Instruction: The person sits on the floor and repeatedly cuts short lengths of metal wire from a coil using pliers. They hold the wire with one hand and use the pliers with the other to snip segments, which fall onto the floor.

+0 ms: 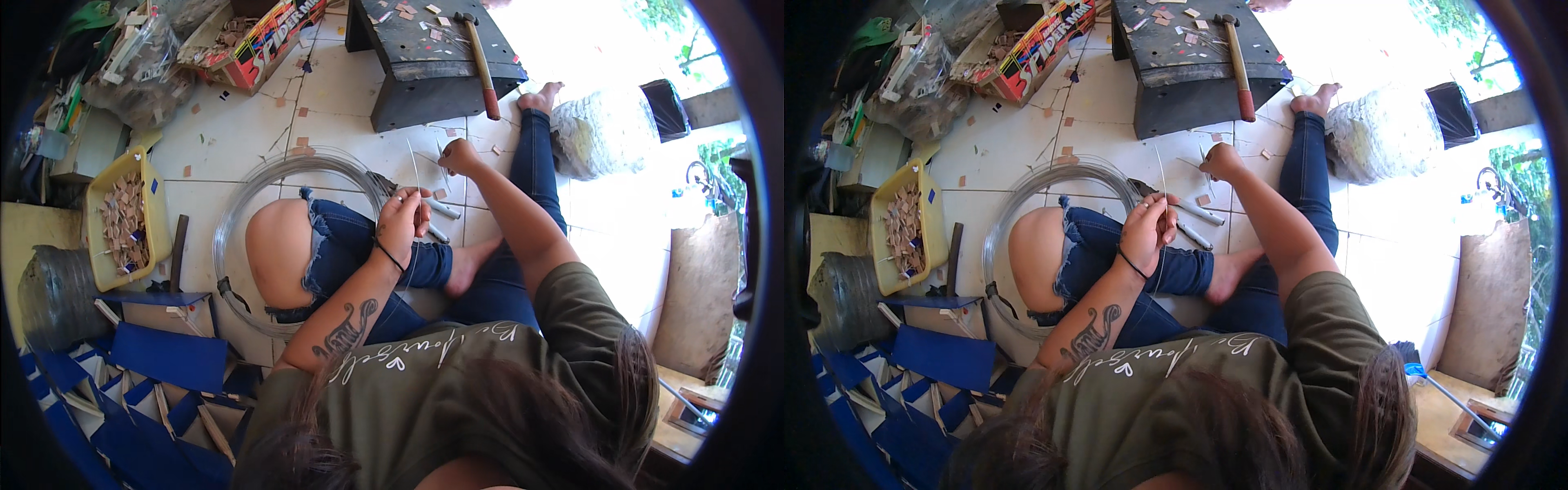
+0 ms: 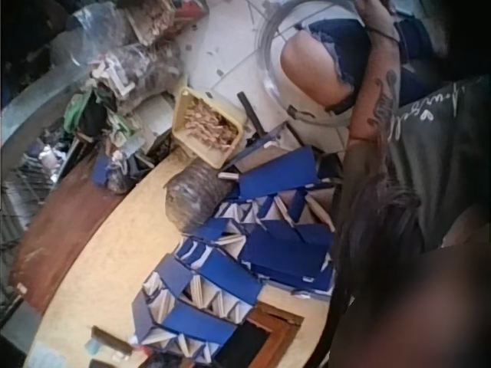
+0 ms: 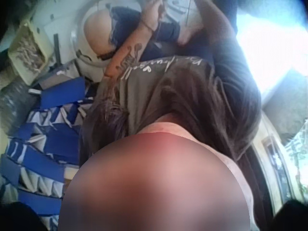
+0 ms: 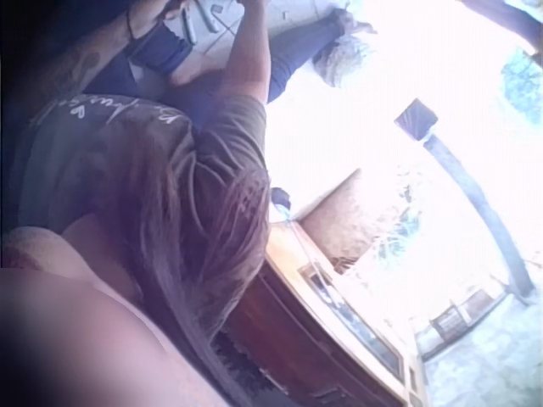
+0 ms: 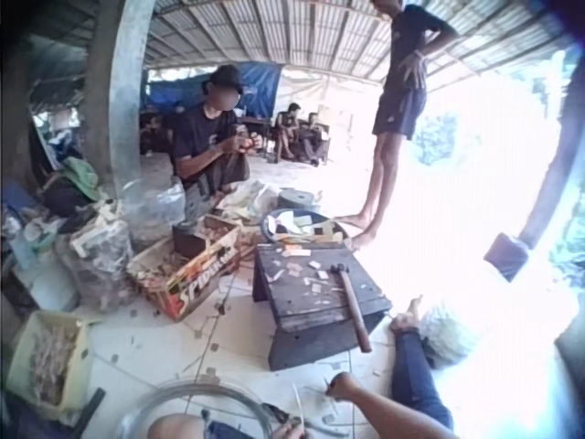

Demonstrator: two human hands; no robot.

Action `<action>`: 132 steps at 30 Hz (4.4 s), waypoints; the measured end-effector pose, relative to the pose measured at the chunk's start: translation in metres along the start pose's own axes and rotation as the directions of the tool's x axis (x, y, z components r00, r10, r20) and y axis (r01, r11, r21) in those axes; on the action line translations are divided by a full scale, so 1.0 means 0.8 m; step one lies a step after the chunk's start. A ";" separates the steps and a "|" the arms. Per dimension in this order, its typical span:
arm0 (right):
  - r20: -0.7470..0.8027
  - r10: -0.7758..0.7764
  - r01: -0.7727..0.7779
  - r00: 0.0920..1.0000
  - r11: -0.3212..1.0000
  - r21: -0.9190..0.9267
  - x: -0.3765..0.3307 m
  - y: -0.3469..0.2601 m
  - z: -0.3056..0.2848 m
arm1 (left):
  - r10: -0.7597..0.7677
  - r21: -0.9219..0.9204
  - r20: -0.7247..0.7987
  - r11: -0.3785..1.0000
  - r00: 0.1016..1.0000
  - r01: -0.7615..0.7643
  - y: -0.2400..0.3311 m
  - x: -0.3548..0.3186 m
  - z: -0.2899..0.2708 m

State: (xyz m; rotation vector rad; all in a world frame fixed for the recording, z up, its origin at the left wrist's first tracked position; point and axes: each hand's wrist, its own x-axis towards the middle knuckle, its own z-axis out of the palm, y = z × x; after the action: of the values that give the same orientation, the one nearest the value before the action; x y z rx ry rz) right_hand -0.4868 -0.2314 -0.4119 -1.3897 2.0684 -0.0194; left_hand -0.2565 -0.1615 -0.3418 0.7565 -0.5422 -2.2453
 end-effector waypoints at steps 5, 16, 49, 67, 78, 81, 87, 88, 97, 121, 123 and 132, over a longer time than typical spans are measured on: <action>0.082 -0.077 0.039 0.994 0.920 0.389 -0.046 -0.026 -0.041 | 0.002 -0.014 0.007 1.000 1.000 -0.002 0.003 0.001 -0.002; 0.145 -0.217 0.191 0.965 0.966 0.176 -0.079 -0.129 -0.251 | 0.007 -0.044 -0.025 0.999 1.000 -0.008 0.005 -0.002 0.008; -0.292 -0.746 0.576 0.599 0.654 -0.490 -0.130 -0.077 -0.061 | 0.113 -0.127 -0.043 0.985 0.993 -0.118 0.022 -0.001 -0.007; -0.082 -0.062 0.022 0.995 0.911 -0.413 -0.022 -0.014 0.022 | 0.059 -0.043 -0.047 0.997 0.997 -0.061 0.012 0.005 -0.012; -0.091 -0.097 0.037 0.991 0.860 -0.508 -0.022 -0.025 0.032 | 0.043 -0.077 -0.032 0.996 0.999 -0.046 0.016 0.002 -0.009; -0.120 -0.257 0.168 0.959 0.855 -0.490 -0.010 -0.026 0.022 | 0.051 -0.099 -0.032 0.994 0.998 -0.054 0.016 0.002 -0.009; -0.169 -0.377 0.286 0.911 0.870 -0.402 0.001 -0.036 0.023 | 0.047 -0.089 -0.008 0.995 0.999 -0.047 0.017 0.002 -0.008; -0.167 -0.358 0.261 0.919 0.867 -0.425 0.000 -0.035 0.023 | 0.041 -0.096 -0.016 0.994 0.999 -0.043 0.018 0.001 -0.009; -0.106 -0.290 0.146 0.951 0.724 -0.674 -0.005 -0.048 0.047 | 0.029 -0.085 -0.018 0.996 0.999 -0.030 0.015 0.000 -0.004; -0.150 -0.036 -0.011 0.988 0.952 -0.306 -0.006 -0.046 0.022 | 0.027 -0.071 -0.049 0.997 0.998 -0.031 0.017 0.001 -0.008; -0.228 -0.189 0.155 0.955 0.975 -0.159 -0.039 -0.057 0.000 | 0.032 -0.079 -0.050 0.996 0.998 -0.036 0.019 0.001 -0.008; -0.349 -0.463 0.290 0.815 0.847 -0.446 -0.033 -0.126 -0.222 | 0.020 -0.047 -0.032 0.999 0.999 -0.021 0.014 0.003 -0.004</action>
State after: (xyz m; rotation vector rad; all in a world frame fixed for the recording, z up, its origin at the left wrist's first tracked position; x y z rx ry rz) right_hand -0.4876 -0.3120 -0.2221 -2.2092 2.1817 -0.1313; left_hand -0.2503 -0.1710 -0.3385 0.7573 -0.4784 -2.2158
